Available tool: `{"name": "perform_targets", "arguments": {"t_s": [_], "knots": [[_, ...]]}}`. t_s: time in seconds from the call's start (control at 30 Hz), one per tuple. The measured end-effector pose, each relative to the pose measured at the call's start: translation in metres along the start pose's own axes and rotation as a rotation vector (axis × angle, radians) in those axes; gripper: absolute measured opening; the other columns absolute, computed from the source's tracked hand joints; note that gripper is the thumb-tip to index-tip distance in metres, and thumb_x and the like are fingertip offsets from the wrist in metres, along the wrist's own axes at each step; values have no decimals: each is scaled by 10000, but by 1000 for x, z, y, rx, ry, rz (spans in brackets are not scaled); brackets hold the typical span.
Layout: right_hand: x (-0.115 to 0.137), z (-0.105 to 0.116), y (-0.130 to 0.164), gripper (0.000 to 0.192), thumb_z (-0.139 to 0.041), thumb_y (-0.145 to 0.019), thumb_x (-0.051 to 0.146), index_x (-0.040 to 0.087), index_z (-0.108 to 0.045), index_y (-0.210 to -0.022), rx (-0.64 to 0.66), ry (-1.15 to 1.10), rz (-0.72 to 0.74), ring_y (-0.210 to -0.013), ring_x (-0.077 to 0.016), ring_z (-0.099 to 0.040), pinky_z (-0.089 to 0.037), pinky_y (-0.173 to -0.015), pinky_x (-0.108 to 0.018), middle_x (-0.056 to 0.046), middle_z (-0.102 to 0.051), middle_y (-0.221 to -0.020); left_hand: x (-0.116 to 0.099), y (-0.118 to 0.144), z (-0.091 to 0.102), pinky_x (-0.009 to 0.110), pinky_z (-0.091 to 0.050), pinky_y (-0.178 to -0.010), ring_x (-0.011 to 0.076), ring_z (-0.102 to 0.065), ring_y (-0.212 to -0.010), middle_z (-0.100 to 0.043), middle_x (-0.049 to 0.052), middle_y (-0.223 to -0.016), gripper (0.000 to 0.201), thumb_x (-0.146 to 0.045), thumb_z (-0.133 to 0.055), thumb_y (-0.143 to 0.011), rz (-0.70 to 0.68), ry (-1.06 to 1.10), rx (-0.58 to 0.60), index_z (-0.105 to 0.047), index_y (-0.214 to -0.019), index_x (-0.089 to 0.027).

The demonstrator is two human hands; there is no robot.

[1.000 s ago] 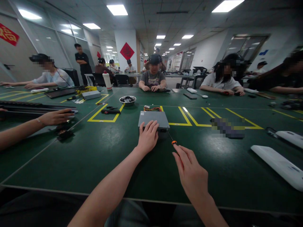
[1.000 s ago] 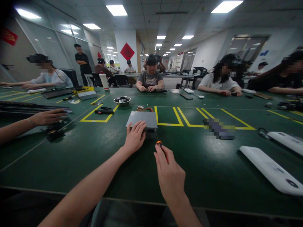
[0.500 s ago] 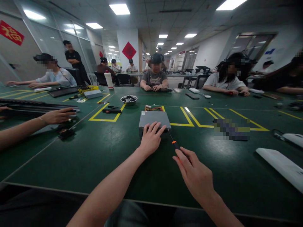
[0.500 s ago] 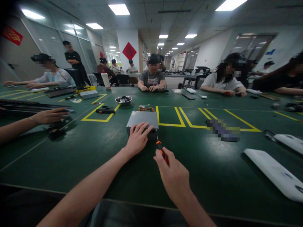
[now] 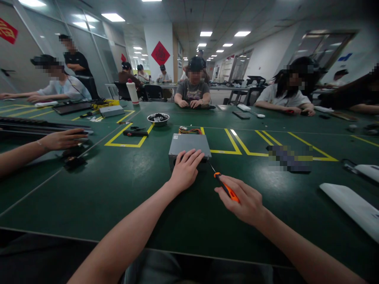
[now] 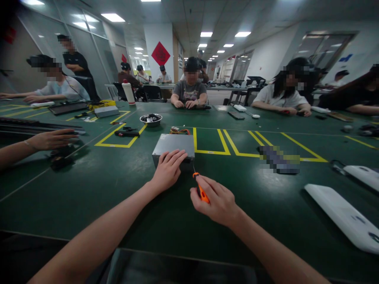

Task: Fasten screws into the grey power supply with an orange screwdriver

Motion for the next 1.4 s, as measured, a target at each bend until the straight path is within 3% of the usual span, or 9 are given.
{"name": "perform_targets", "arguments": {"t_s": [0.2, 0.37, 0.63, 0.73, 0.9, 1.03, 1.23, 1.4], "knots": [[0, 5, 3, 218, -556, -769, 172, 291, -620, -940, -115, -53, 2, -1057, -214, -565, -526, -821, -341, -44, -618, -1118, -1, 0, 0, 405, -226, -1055, 195, -326, -1271, -406, 15, -1367, 534, -107, -424, -788, 5, -5, -10, -370, -1303, -238], [-5, -1, 3, 195, -558, -785, 202, 302, -617, -942, -29, -119, -84, -975, -187, -611, -539, -773, -313, -30, -650, -1062, -2, 0, -1, 401, -224, -1056, 196, -344, -1260, -426, 18, -1352, 528, -113, -428, -789, 10, -4, -19, -381, -1299, -246], [2, -10, 8, 239, -550, -783, 182, 315, -584, -979, -26, -138, -1, -1175, -213, -467, -483, -888, -393, -19, -559, -1222, -2, 1, -3, 403, -204, -1064, 198, -320, -1274, -406, 19, -1366, 555, -107, -425, -780, -1, -3, -15, -357, -1314, -243], [4, -17, 9, 304, -529, -797, 164, 342, -562, -1041, 7, -145, 39, -1163, -199, -479, -490, -877, -357, -10, -529, -1261, -2, 1, -3, 400, -197, -1067, 197, -313, -1278, -399, 21, -1370, 550, -115, -426, -786, -9, 0, -8, -349, -1317, -234], [-3, -19, 8, 240, -566, -782, 186, 336, -585, -968, 26, -203, -63, -1143, -209, -499, -479, -888, -391, 8, -574, -1206, -2, 1, -4, 401, -174, -1073, 190, -307, -1280, -383, 14, -1381, 517, -121, -388, -810, 9, 5, -7, -347, -1314, -225], [2, -17, 10, 235, -535, -798, 173, 322, -576, -975, 28, -172, 27, -1180, -203, -462, -477, -888, -377, 5, -551, -1237, -2, 1, -5, 404, -174, -1078, 181, -296, -1284, -382, 8, -1381, 488, -117, -394, -810, 10, 13, -6, -378, -1284, -231], [9, 0, 4, 192, -573, -778, 187, 263, -564, -955, -172, 65, 128, -1087, -204, -545, -519, -790, -307, -72, -597, -1164, -4, 2, -5, 467, -168, -1068, 237, -251, -1307, -336, 38, -1405, 355, -113, -477, -763, -42, -3, 23, -548, -1082, -251], [19, 5, 2, 149, -579, -759, 142, 170, -541, -900, -237, 103, 232, -1146, -238, -494, -507, -823, -317, -153, -569, -1172, -5, 4, -4, 493, -171, -1056, 258, -227, -1315, -296, 60, -1422, 367, -127, -503, -760, -82, 10, 21, -554, -1098, -260]]}}
Point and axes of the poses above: each hand's wrist, its own y-axis away from the middle knuckle, its own z-axis out of the back of the hand, x = y × z, the point moved 6 cm from there along -y, towards the middle knuckle
